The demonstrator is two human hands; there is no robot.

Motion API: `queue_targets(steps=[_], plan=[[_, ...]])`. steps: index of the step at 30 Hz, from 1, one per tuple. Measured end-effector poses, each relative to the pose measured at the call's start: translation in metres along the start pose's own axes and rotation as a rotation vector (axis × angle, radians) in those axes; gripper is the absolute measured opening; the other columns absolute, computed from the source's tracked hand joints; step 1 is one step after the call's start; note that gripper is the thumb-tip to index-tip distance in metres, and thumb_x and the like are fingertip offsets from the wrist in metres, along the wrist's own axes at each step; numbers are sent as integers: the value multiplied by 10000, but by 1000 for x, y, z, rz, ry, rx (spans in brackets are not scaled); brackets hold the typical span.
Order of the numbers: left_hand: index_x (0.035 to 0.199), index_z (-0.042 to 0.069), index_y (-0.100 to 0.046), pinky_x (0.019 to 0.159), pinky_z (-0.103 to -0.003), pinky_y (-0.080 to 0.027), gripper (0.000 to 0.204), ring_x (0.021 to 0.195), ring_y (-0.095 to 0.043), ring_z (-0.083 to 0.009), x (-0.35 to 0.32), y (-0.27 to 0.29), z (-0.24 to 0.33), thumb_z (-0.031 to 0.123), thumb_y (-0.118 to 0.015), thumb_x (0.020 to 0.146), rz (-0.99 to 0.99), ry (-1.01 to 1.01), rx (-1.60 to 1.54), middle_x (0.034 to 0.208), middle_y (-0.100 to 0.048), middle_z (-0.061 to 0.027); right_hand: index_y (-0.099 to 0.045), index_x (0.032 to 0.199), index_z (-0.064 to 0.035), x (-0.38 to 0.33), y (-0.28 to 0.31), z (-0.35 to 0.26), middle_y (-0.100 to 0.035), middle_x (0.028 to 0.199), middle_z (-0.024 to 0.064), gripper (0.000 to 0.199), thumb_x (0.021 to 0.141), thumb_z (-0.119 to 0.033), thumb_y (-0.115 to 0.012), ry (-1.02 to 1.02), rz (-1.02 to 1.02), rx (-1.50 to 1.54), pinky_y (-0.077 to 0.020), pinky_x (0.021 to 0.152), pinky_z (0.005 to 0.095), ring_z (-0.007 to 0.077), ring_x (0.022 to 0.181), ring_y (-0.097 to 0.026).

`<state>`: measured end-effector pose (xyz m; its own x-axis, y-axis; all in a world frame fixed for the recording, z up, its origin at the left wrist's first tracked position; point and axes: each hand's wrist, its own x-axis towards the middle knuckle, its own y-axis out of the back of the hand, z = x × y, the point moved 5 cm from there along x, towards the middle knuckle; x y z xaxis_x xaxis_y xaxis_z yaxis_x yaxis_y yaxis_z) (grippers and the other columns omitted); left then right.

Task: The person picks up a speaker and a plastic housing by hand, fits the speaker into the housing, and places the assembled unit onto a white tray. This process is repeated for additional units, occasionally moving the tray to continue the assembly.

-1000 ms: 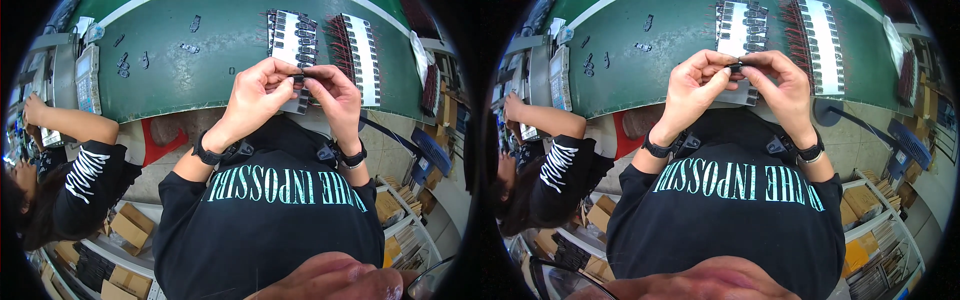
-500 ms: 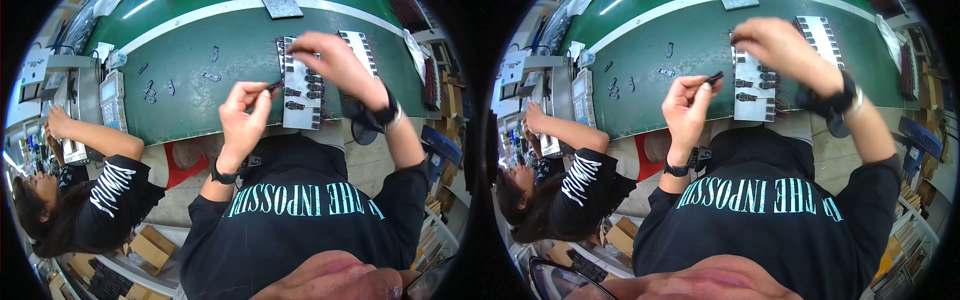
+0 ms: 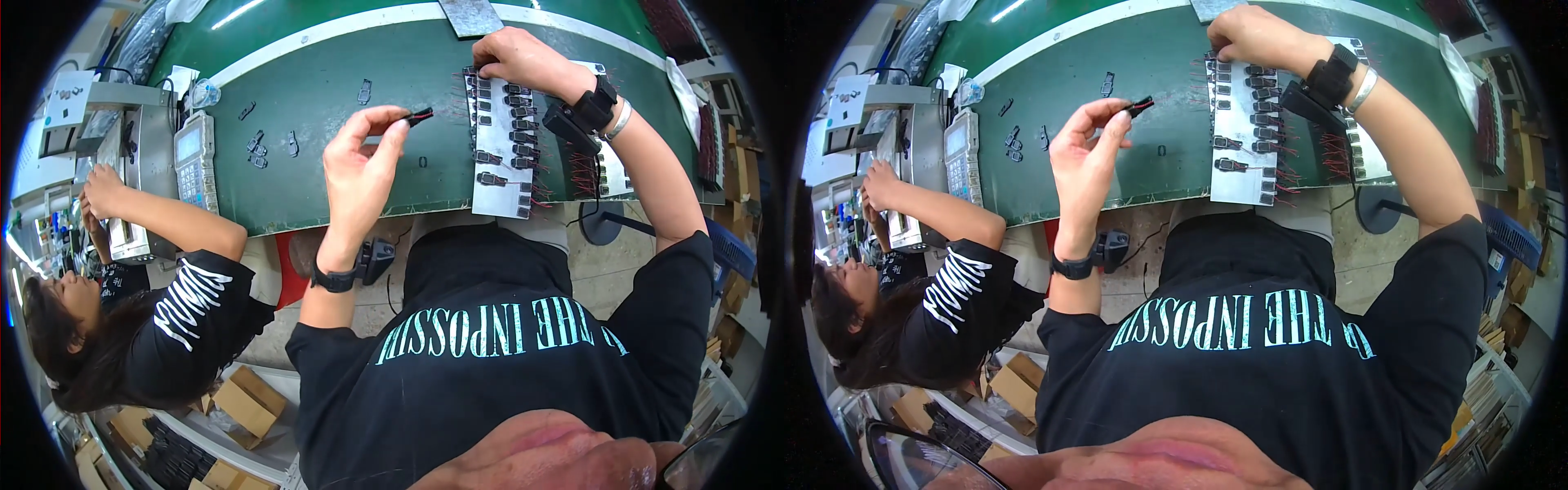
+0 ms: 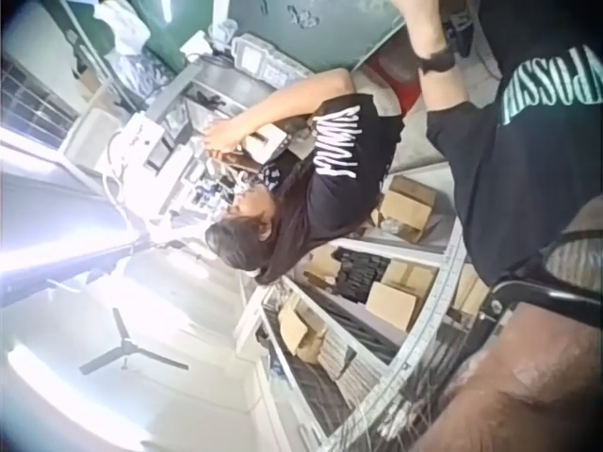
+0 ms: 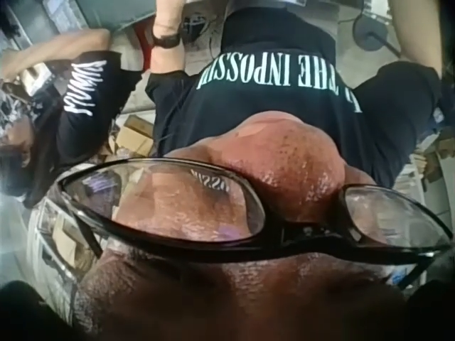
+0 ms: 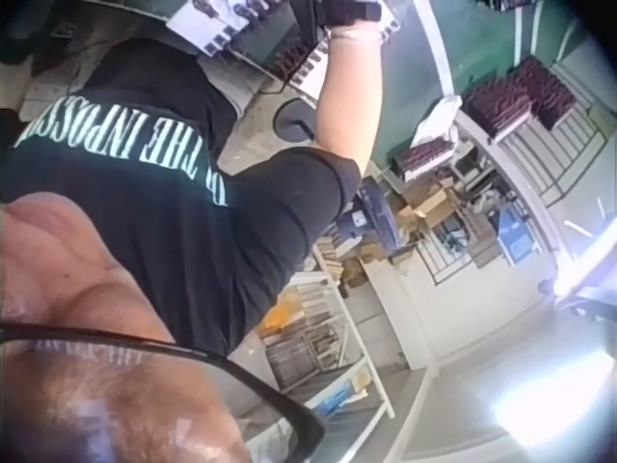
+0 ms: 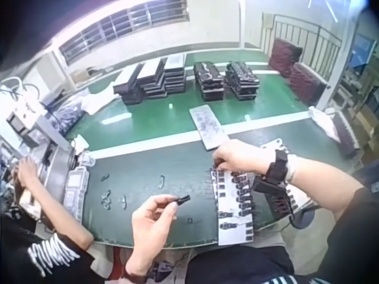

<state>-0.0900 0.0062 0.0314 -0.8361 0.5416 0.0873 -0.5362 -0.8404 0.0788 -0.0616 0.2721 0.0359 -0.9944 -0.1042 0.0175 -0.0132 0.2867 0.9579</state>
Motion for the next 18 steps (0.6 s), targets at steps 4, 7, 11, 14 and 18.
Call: queue_targets(steps=[4,7,11,14,18], plan=[[1049,7,-729,701,-238,-521,159,808,-642,-84,28,-2,14,71,-693,908,-61,-92,107,964,-727,-46,-648,968,5,0,-2,-3,-690,904,177,164,835,-78,-695,54,55,-46,-536,771,420,367,852,-669],[1037,7,-741,699,-243,-516,175,791,-638,-81,48,-4,21,92,-697,891,-103,-126,150,886,-731,-59,-623,994,2,-1,-5,-6,-685,932,185,184,839,-75,-687,72,107,-40,-533,774,427,385,862,-659],[1020,29,-758,720,-277,-531,198,783,-678,-136,93,-30,13,150,-691,878,-259,-168,311,857,-746,-83,-623,1055,-15,-3,4,21,-683,903,162,187,890,-94,-656,-18,236,19,-534,745,396,319,800,-670],[1010,56,-771,782,-338,-548,222,832,-719,-229,119,-63,-7,189,-677,858,-401,-237,482,887,-754,-123,-646,1176,-15,-17,42,45,-680,911,72,280,956,-188,-645,-362,221,460,-515,762,279,151,817,-645],[1058,35,-761,777,-282,-534,247,806,-686,-138,132,-87,-29,194,-693,881,-391,-238,583,886,-750,-83,-672,1086,17,-65,104,5,-674,902,50,238,932,-164,-666,-356,343,829,-518,732,262,115,793,-626]])
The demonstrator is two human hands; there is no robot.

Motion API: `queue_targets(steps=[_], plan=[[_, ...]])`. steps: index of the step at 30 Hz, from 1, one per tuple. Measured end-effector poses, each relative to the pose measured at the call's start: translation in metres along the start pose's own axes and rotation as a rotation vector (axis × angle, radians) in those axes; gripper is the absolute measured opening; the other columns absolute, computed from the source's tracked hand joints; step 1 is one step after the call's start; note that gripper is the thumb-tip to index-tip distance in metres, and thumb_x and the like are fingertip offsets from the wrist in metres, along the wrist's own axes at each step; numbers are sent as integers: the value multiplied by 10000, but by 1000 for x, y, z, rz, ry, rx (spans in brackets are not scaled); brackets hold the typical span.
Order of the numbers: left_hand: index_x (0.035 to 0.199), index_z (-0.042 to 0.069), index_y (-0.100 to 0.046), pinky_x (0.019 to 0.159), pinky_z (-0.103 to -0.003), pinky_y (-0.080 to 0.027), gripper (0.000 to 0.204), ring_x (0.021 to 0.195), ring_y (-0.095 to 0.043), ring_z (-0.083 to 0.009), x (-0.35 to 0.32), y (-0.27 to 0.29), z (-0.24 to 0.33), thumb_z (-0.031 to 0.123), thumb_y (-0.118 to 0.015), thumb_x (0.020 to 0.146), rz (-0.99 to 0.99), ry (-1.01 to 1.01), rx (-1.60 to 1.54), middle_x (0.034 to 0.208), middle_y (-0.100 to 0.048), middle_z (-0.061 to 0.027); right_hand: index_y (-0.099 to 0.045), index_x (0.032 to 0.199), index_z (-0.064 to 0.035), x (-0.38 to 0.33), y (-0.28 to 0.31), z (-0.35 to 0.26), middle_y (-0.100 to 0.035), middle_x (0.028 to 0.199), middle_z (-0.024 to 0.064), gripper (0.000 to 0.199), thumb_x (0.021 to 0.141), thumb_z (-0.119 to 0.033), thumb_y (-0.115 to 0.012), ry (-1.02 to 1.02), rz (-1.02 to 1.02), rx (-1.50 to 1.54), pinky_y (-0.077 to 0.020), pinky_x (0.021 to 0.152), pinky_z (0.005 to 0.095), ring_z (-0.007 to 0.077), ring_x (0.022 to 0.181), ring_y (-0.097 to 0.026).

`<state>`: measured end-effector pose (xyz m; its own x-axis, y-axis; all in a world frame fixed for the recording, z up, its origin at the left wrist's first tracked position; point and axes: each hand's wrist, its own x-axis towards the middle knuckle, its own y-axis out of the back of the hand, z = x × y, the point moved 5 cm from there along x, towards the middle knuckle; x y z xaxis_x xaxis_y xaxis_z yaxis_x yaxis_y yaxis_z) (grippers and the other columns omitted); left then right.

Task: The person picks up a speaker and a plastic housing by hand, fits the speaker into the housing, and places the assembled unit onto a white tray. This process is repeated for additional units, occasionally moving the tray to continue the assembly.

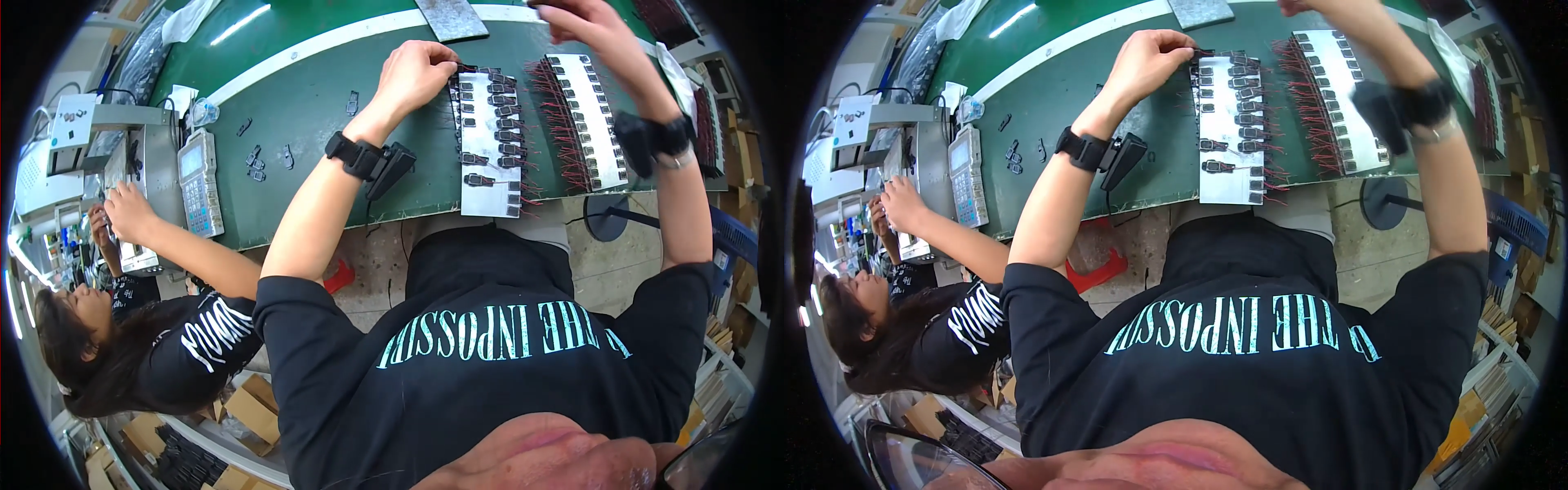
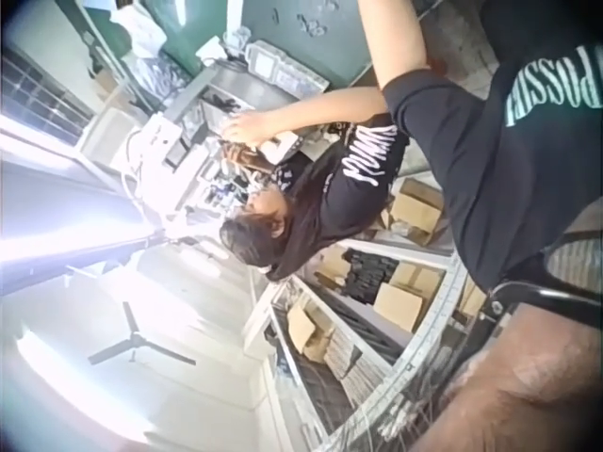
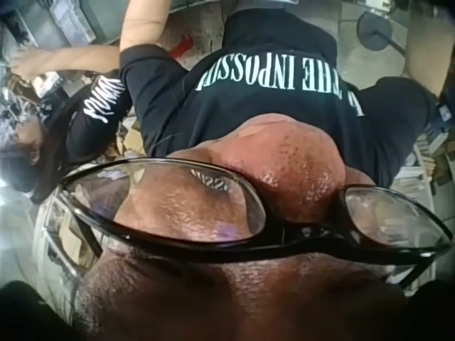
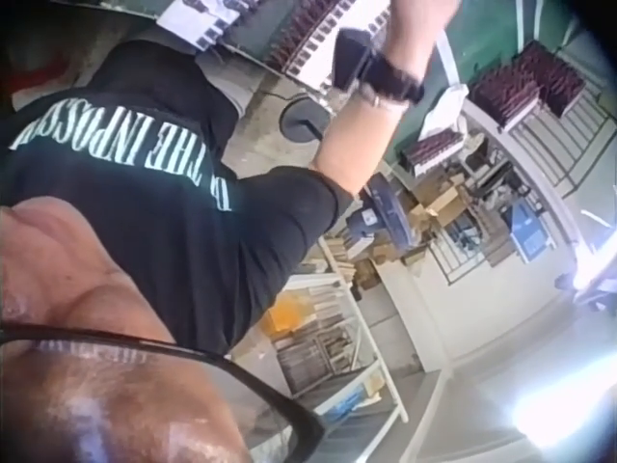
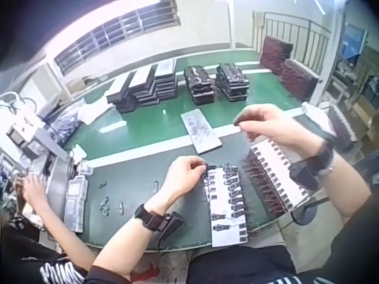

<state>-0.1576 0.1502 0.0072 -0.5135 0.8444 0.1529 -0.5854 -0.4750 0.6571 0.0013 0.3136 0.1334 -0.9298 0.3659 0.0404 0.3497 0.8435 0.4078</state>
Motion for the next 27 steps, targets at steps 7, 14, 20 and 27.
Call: queue_targets(steps=[7,14,20,27], plan=[[1017,65,-780,845,-362,-546,249,899,-719,-264,6,-17,-7,231,-667,871,-45,72,1,951,-756,-115,-542,1326,-4,-95,68,11,-565,1043,50,349,1044,-207,-513,33,62,193,-428,906,271,130,920,-544],[1002,82,-786,875,-405,-540,254,975,-688,-315,-3,-21,10,264,-642,899,-25,-60,276,1037,-730,-115,-539,1281,-20,-118,68,17,-567,1103,83,275,1040,-148,-503,76,35,355,-448,894,300,147,899,-552],[1017,71,-764,804,-461,-562,260,861,-698,-370,-10,17,9,219,-604,877,266,-276,313,896,-737,-154,-539,1228,-30,-119,51,12,-567,1139,103,208,1034,-99,-507,76,18,173,-450,903,324,178,927,-563],[927,85,-774,767,-461,-569,223,854,-707,-361,-54,125,-42,251,-638,869,208,163,620,873,-733,-151,-578,1119,-90,-149,50,-26,-711,1052,186,118,1007,-125,-589,-350,1048,469,-615,688,342,243,830,-706]])
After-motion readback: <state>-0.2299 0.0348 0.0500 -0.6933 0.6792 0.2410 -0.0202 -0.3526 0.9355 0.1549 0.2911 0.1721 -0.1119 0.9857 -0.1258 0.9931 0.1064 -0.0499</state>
